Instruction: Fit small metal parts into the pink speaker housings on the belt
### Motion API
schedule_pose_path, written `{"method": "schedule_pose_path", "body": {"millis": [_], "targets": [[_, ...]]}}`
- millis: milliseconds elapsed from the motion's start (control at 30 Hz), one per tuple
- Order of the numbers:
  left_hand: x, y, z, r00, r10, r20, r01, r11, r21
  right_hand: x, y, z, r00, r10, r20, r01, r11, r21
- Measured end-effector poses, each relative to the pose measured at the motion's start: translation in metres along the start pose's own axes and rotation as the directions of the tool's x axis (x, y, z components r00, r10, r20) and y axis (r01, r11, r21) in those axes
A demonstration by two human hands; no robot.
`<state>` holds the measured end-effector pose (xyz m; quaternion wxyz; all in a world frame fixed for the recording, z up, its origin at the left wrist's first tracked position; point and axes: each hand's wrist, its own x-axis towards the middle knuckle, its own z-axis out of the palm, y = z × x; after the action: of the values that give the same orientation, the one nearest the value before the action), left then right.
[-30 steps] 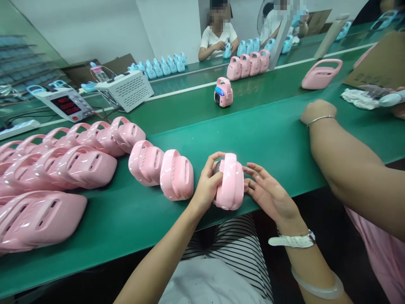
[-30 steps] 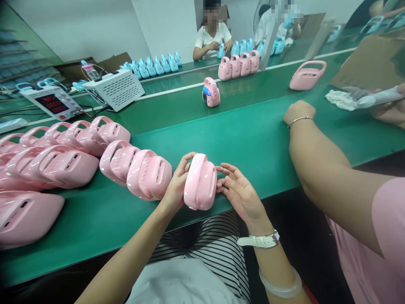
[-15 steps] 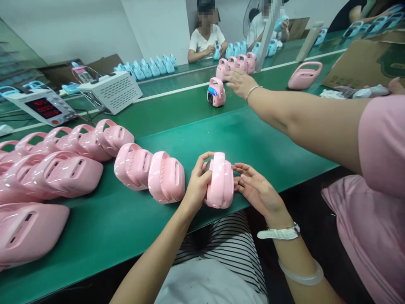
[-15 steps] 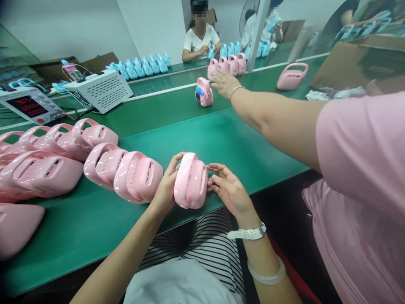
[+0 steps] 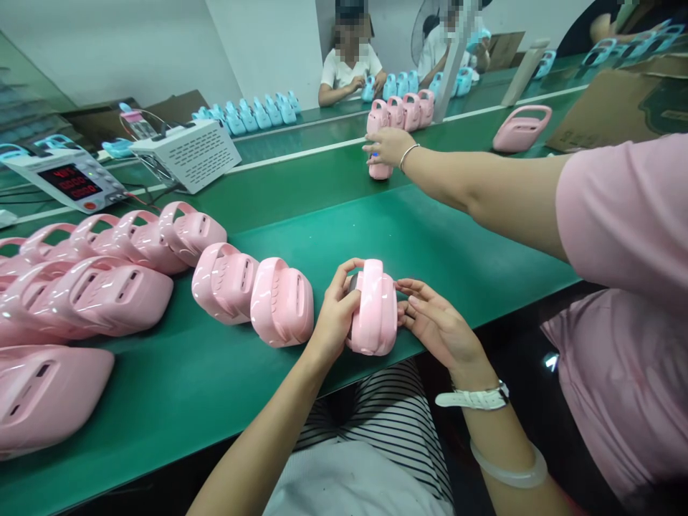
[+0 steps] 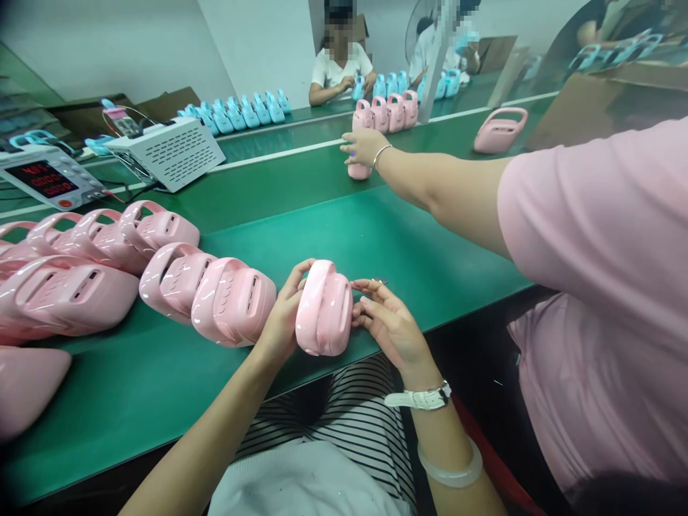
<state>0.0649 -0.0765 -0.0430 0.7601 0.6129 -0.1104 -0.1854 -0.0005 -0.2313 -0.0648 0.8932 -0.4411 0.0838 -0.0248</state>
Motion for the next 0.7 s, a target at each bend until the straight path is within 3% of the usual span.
{"method": "schedule_pose_path", "body": {"millis": [700], "targets": [[-0.0012,0.0018,0.0020,1.000,0.025,0.005,-0.025,1.000,0.004,0.0005,-0.0003,0.0033,0.999,0.003,-0.034,-0.005,0.999,-0.032]]}}
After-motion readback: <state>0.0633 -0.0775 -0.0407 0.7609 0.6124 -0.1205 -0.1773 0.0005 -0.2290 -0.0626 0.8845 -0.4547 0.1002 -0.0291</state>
